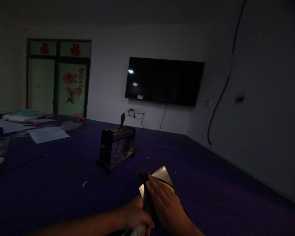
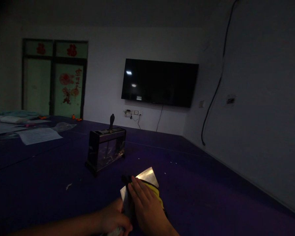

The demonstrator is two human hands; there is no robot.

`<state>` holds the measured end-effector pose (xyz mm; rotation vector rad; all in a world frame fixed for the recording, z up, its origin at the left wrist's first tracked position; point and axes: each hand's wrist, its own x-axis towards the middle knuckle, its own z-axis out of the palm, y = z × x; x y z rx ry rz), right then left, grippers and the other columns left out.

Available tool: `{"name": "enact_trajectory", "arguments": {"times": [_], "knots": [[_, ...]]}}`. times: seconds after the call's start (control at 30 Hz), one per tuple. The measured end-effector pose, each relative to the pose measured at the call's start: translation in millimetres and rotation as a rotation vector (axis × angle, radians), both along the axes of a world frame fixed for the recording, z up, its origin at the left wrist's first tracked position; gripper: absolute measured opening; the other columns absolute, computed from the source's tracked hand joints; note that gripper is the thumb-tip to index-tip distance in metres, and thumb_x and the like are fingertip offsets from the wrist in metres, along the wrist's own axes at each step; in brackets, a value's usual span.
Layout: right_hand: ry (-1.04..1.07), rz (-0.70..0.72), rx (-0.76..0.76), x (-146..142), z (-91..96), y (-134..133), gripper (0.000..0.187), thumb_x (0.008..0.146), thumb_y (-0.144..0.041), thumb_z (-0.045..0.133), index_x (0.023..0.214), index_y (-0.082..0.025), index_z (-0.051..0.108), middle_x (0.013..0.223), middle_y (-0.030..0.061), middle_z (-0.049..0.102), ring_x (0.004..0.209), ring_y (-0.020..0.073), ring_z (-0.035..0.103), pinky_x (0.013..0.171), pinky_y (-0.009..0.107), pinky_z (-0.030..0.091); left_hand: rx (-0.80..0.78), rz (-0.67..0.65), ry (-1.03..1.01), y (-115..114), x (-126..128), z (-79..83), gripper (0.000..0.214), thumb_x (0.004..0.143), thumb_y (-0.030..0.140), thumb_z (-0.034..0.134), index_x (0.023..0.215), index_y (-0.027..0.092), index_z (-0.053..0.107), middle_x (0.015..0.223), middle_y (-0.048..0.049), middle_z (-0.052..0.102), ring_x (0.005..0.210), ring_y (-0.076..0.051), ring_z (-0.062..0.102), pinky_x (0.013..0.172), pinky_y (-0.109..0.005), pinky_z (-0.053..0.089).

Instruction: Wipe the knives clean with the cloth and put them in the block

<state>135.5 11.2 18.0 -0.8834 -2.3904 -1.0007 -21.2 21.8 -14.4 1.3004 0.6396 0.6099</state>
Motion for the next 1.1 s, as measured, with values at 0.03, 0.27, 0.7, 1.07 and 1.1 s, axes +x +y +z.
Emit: {"name": "enact_trajectory", "arguments": {"times": [0.03,0.27,0.7,1.07,1.1], "knots": [[0.006,0.006,0.0,0.1,-0.1,0.2,0.057,0.076,-0.005,0.035,0.132,-0.012,0.029,0.136,0.0109,0.031,0.122,0.0224,0.032,0.09,0.035,0.042,-0.004,0.004,-0.003,-0.8,0.0,1.1,0.048,0.045,0.013,0.062,0.091,0.007,0.05,0.048,0.0002,0.056,0.039,-0.012,0.05,0.04,-0.021,0.038],[0.024,0.012,-0.01,0.3,-0.3,0.2,0.057,0.075,-0.003,0.035,0.131,-0.013,0.032,0.135,0.0107,0.034,0.121,0.0222,0.033,0.089,0.035,0.043,-0.004,0.071,-0.016,-6.7,0.7,7.8,0.056,0.044,0.008,0.061,0.099,0.01,0.05,0.052,0.004,0.057,0.041,-0.011,0.05,0.042,-0.022,0.04],[-0.001,0.005,0.002,0.6,-1.6,0.9,0.055,0.077,-0.003,0.034,0.131,-0.012,0.031,0.135,0.011,0.033,0.122,0.022,0.032,0.091,0.034,0.041,0.038,0.038,0.015,-2.0,1.0,6.0,0.043,0.044,0.01,0.062,0.086,0.006,0.054,0.048,0.0024,0.054,0.039,-0.011,0.049,0.04,-0.022,0.039],[0.028,0.015,0.001,-0.2,-0.4,-0.4,0.056,0.075,-0.004,0.037,0.13,-0.012,0.034,0.135,0.0118,0.034,0.122,0.0221,0.033,0.091,0.034,0.041,0.039,-0.011,0.001,5.4,0.7,-4.1,0.054,0.045,0.012,0.063,0.097,0.007,0.05,0.055,0.0005,0.057,0.044,-0.013,0.052,0.044,-0.023,0.042],[0.027,0.017,0.005,-0.1,-0.8,-0.1,0.056,0.075,-0.003,0.036,0.13,-0.012,0.033,0.135,0.0116,0.034,0.122,0.0221,0.032,0.091,0.035,0.041,0.042,-0.022,0.015,6.4,0.7,-4.6,0.05,0.045,0.013,0.064,0.094,0.007,0.052,0.054,0.0006,0.057,0.044,-0.013,0.052,0.044,-0.023,0.042]]}}
